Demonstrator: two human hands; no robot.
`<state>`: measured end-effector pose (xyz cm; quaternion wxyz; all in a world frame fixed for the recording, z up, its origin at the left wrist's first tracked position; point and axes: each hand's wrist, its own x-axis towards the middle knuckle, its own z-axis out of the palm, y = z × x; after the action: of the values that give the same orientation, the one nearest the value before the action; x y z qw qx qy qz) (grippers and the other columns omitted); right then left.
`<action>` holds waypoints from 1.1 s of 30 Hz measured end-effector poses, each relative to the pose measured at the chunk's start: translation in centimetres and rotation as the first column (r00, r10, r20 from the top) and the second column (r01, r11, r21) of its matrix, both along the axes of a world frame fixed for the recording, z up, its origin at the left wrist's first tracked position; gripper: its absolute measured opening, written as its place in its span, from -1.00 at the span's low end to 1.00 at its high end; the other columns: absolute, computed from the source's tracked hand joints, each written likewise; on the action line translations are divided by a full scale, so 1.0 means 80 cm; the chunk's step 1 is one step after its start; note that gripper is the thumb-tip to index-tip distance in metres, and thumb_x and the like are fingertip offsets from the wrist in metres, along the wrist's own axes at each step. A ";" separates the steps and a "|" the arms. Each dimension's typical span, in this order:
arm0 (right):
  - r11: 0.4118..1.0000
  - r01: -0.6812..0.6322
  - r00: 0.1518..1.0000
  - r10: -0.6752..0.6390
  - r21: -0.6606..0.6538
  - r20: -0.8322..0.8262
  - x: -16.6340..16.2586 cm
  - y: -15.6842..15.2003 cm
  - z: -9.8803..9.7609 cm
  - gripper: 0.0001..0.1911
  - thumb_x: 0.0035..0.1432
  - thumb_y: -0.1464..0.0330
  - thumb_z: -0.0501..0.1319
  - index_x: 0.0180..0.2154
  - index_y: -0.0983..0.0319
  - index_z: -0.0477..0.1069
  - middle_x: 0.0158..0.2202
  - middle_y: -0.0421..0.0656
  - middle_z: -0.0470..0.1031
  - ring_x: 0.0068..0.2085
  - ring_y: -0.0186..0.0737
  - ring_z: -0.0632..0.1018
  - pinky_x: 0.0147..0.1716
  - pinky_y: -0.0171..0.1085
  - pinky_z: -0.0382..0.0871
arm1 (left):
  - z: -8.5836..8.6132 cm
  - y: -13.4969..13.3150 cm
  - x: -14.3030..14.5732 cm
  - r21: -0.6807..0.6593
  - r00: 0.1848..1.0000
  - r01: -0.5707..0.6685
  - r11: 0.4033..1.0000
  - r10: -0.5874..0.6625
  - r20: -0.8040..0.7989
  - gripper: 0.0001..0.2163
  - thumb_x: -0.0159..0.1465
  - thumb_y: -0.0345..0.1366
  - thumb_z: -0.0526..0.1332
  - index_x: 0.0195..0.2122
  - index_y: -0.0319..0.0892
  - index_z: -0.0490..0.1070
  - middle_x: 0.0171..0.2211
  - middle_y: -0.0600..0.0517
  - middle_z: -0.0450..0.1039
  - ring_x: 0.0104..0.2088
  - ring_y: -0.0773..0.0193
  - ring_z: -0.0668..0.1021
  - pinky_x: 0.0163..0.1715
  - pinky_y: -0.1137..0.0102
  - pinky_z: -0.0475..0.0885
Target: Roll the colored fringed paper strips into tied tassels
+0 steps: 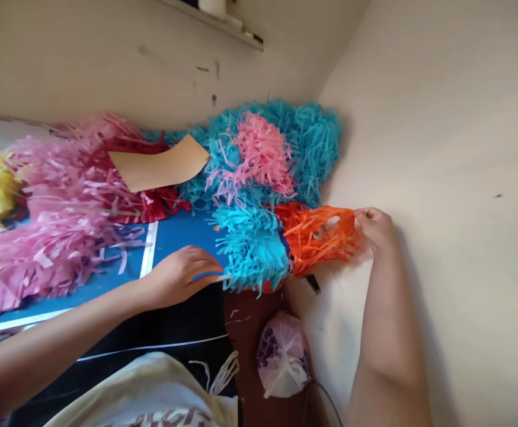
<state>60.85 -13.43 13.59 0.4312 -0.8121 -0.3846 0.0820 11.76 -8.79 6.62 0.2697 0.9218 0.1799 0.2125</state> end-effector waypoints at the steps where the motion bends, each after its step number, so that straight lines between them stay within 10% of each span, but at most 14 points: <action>1: 1.000 -0.013 1.000 0.013 -0.012 0.003 -0.005 0.003 0.003 -0.93 -0.02 0.42 0.21 -0.41 0.24 0.46 -0.46 -0.20 0.52 -0.42 -0.36 0.47 -0.33 -0.37 0.36 | 0.001 0.003 0.019 -0.061 0.999 0.000 0.998 0.002 0.032 -0.77 0.36 -0.22 0.14 -0.15 -0.14 0.58 -0.17 -0.07 0.61 -0.13 0.14 0.60 -0.08 0.31 0.42; 4: 0.997 -0.064 0.998 0.064 -0.030 0.003 -0.026 0.010 0.006 -0.93 -0.05 0.43 0.21 -0.45 0.23 0.48 -0.44 -0.21 0.54 -0.39 -0.35 0.49 -0.27 -0.36 0.38 | 0.001 0.006 0.093 -0.410 0.990 -0.018 0.912 0.073 0.117 -0.81 0.29 -0.25 0.20 -0.25 -0.15 0.61 -0.22 -0.02 0.62 -0.18 0.19 0.59 -0.15 0.38 0.42; 7: 0.993 -0.111 0.994 0.111 -0.028 0.009 -0.051 0.009 0.003 -0.91 -0.04 0.38 0.19 -0.45 0.22 0.47 -0.41 -0.20 0.55 -0.37 -0.32 0.52 -0.26 -0.34 0.40 | 0.000 0.006 0.181 -0.844 0.946 0.000 0.537 0.273 0.174 -0.91 0.13 -0.34 0.33 -0.36 -0.19 0.62 -0.42 0.06 0.58 -0.34 0.27 0.54 -0.30 0.45 0.38; 15: 0.983 -0.170 0.981 0.176 -0.071 0.083 -0.085 -0.008 -0.026 -0.84 -0.05 0.26 0.18 -0.44 0.20 0.45 -0.40 -0.13 0.56 -0.33 -0.19 0.55 -0.26 -0.23 0.44 | -0.020 0.012 0.328 -0.956 0.849 0.139 0.259 0.466 0.249 -0.82 0.11 -0.27 0.40 -0.33 -0.26 0.54 -0.55 0.15 0.40 -0.57 0.50 0.32 -0.51 0.52 0.20; 21: 0.989 -0.145 0.960 0.137 0.014 0.242 -0.110 -0.029 -0.039 -0.70 0.02 0.11 0.28 -0.31 0.19 0.49 -0.23 -0.07 0.55 -0.20 -0.13 0.53 -0.11 -0.18 0.39 | -0.045 0.022 0.356 -0.959 0.842 0.229 0.168 0.460 0.282 -0.72 0.04 -0.18 0.44 -0.50 -0.26 0.43 -0.58 0.12 0.39 -0.58 0.48 0.38 -0.51 0.50 0.24; 26: 0.978 -0.206 0.974 0.201 -0.040 -0.102 -0.130 -0.032 -0.074 -0.46 -0.11 -0.09 0.33 -0.31 0.25 0.52 -0.39 -0.09 0.56 -0.39 -0.18 0.51 -0.44 -0.27 0.36 | -0.060 0.018 0.373 -0.958 0.850 0.207 0.199 0.449 0.277 -0.67 -0.09 -0.23 0.51 -0.58 -0.24 0.34 -0.68 0.20 0.29 -0.63 0.52 0.29 -0.56 0.52 0.15; 33: 0.980 -0.197 0.972 0.190 -0.034 -0.141 -0.110 -0.030 -0.105 -0.54 -0.06 -0.04 0.30 -0.39 0.25 0.54 -0.43 -0.12 0.56 -0.41 -0.22 0.50 -0.47 -0.32 0.32 | -0.067 0.004 0.369 -0.951 0.870 0.168 0.258 0.415 0.266 -0.58 -0.23 -0.24 0.56 -0.61 -0.21 0.27 -0.71 0.26 0.19 -0.64 0.54 0.20 -0.60 0.51 0.03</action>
<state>52.03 -15.79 5.18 0.4272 -0.7732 -0.4292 0.1885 41.27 -8.45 1.26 0.7863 0.4674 0.2744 0.2966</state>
